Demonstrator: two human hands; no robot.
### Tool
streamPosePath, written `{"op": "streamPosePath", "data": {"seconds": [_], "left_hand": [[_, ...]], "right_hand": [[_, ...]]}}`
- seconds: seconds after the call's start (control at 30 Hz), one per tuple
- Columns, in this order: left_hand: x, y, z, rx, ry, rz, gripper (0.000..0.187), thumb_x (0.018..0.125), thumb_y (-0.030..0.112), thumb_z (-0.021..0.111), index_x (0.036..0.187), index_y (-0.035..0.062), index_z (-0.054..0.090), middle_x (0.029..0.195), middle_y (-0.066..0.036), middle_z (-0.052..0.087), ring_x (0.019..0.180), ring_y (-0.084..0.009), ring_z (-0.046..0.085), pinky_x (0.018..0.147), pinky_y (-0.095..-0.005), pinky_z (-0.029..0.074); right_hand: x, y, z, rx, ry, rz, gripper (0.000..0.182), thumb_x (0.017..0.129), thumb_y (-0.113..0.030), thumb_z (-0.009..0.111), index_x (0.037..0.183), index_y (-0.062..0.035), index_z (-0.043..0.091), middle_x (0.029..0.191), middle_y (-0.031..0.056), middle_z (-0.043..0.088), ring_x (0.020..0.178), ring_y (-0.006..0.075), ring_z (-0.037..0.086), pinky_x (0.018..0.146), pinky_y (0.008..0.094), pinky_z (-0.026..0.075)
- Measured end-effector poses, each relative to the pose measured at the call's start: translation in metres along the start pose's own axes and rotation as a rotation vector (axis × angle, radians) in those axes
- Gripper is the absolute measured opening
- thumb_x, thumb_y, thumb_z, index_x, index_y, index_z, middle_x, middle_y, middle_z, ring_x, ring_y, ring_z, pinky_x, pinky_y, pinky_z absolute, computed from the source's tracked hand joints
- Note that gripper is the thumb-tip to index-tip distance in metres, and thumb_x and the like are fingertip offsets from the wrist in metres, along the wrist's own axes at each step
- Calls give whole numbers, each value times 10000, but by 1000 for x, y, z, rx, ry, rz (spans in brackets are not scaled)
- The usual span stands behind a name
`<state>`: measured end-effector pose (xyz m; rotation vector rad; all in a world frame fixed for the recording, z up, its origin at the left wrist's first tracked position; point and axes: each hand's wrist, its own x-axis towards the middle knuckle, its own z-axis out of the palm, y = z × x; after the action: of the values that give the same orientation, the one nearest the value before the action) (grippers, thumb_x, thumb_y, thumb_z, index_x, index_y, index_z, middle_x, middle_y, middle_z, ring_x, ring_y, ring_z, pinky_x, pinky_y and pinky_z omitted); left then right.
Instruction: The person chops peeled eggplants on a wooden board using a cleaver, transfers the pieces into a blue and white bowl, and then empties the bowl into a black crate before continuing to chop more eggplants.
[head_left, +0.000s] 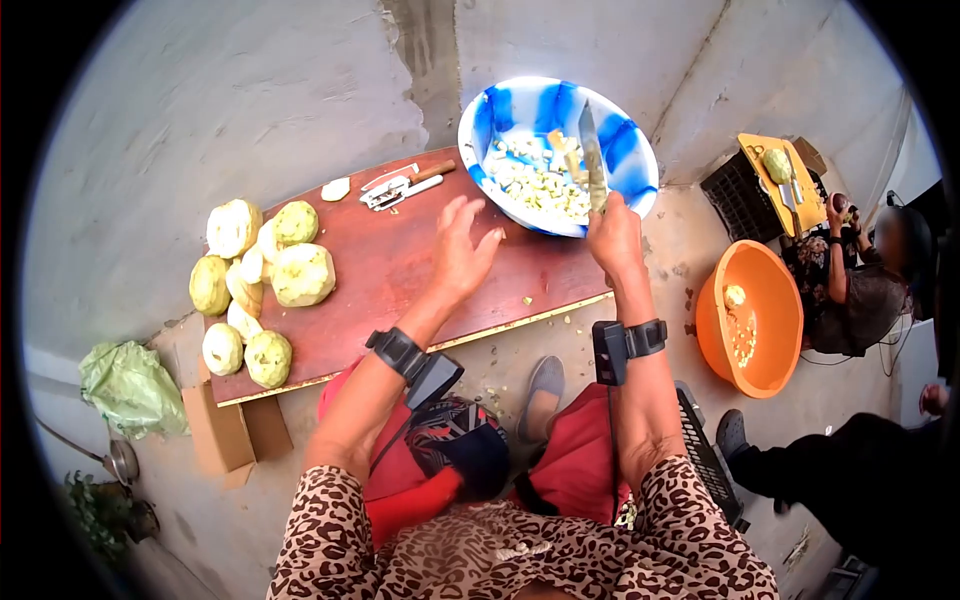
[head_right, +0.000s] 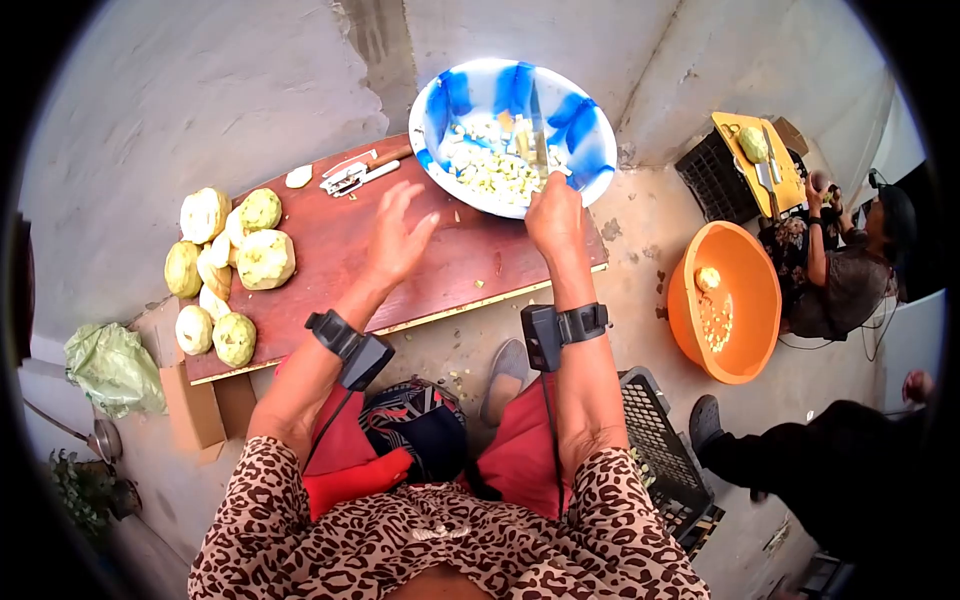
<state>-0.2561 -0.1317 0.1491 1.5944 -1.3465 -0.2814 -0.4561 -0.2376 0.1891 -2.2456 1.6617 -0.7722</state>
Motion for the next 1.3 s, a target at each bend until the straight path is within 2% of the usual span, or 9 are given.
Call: {"op": "streamPosePath", "data": {"seconds": [0.07, 0.2, 0.43, 0.6, 0.63, 0.73, 1.07, 1.17, 1.3], "left_hand": [[-24, -15, -4, 58, -84, -59, 418, 794, 157, 695, 1167, 11, 573, 1262, -220, 508, 1175, -366, 493, 993, -415, 407], [-30, -8, -14, 23, -186, -151, 337, 808, 146, 686, 1106, 11, 611, 1187, -176, 580, 1095, -326, 569, 927, -378, 456], [-32, 6, -28, -32, -271, -142, 334, 812, 139, 680, 1110, 6, 609, 1139, -161, 596, 1034, -316, 594, 842, -376, 486], [-44, -5, -31, 50, -359, -10, 327, 823, 162, 671, 1104, 7, 605, 1141, -174, 581, 1056, -338, 557, 905, -401, 451], [-48, -7, -35, 85, -363, 32, 328, 825, 170, 670, 1102, 8, 605, 1139, -175, 579, 1065, -343, 547, 923, -409, 440], [-55, -14, -55, 139, -446, 18, 333, 827, 195, 670, 1101, 17, 606, 1131, -171, 572, 1100, -348, 519, 962, -442, 406], [-63, -46, -142, 595, -639, -181, 402, 798, 248, 700, 1135, 48, 612, 1166, -182, 550, 1151, -366, 486, 992, -483, 370], [-56, -55, -172, 729, -575, -239, 417, 789, 247, 708, 1149, 61, 611, 1161, -178, 546, 1126, -361, 491, 983, -473, 383], [-53, -88, -208, 627, -192, -335, 437, 775, 225, 722, 1159, 51, 607, 1154, -189, 540, 1095, -366, 501, 952, -442, 424]], "right_hand": [[-3, -2, 0, 71, 79, 32, 203, 841, -64, 602, 965, 59, 497, 863, 334, 601, 871, 524, 566, 744, 550, 457], [-3, 2, -2, 143, 251, -86, 197, 843, -67, 609, 967, 43, 502, 870, 286, 627, 844, 478, 602, 714, 520, 466], [-33, -11, -6, 401, 379, 59, 208, 858, -123, 610, 976, 17, 513, 803, 268, 631, 785, 471, 608, 670, 504, 460], [-37, -11, 7, 302, 17, 39, 253, 852, -135, 617, 1030, 19, 526, 854, 283, 637, 835, 477, 605, 701, 510, 467], [-44, -19, 13, 292, 62, -4, 245, 852, -134, 618, 1025, 16, 532, 861, 278, 641, 833, 473, 609, 696, 505, 471], [-60, -58, 20, 392, 47, -54, 204, 861, -124, 613, 1008, 2, 548, 841, 239, 658, 790, 442, 630, 659, 470, 480], [-131, -120, 67, 423, -442, -221, 160, 858, -110, 612, 951, -4, 535, 776, 243, 629, 763, 448, 614, 642, 474, 467], [-139, -135, 70, 427, -508, -277, 161, 860, -104, 607, 956, 6, 539, 782, 252, 628, 764, 448, 614, 648, 474, 466], [-139, -158, 63, 361, -544, -290, 158, 862, -91, 597, 969, 11, 541, 786, 261, 626, 766, 451, 613, 652, 474, 466]]}}
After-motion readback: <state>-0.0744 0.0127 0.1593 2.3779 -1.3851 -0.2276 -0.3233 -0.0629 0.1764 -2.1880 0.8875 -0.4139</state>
